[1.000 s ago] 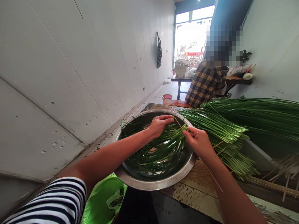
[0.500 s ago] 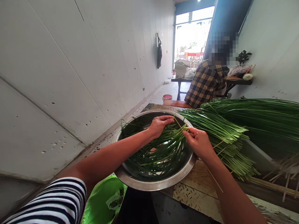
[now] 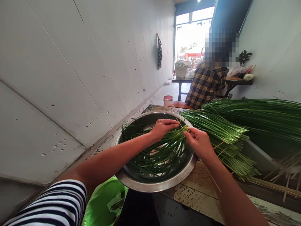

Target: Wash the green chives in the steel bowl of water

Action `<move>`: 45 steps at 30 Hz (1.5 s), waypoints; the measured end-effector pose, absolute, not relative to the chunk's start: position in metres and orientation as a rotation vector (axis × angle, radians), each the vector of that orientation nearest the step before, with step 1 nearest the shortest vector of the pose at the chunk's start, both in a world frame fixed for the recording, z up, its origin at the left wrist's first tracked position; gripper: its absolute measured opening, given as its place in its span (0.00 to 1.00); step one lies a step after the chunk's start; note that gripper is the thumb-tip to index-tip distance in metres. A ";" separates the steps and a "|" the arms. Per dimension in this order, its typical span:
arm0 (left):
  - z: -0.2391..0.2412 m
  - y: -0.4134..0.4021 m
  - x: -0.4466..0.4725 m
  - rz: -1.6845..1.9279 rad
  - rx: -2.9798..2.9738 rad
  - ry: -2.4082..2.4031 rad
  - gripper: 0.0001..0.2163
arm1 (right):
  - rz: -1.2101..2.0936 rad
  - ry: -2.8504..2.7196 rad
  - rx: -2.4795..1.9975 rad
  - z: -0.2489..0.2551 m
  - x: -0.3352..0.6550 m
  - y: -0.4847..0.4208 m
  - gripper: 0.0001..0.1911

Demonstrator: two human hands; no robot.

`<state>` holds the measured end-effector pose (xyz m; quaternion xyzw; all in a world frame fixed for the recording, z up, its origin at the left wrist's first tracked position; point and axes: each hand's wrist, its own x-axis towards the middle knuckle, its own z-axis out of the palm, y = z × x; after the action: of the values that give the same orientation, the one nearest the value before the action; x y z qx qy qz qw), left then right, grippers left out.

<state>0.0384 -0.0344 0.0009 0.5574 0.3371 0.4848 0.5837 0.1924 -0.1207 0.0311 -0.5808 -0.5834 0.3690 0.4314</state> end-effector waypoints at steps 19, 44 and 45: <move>-0.036 -0.007 0.018 0.252 2.437 1.488 0.15 | 1.173 -1.528 -1.369 0.037 0.212 -0.123 0.19; -0.001 -0.033 0.010 -0.266 2.403 1.490 0.10 | 0.652 -1.970 -1.610 0.032 0.198 -0.145 0.17; 0.003 -0.036 0.014 -0.339 2.443 1.458 0.11 | 0.617 -1.942 -1.641 0.034 0.201 -0.143 0.16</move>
<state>0.0141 -0.0363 0.0029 0.8445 0.5040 -0.1172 0.1377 0.2010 -0.1433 0.0337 -0.6056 -0.7169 0.2278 0.2595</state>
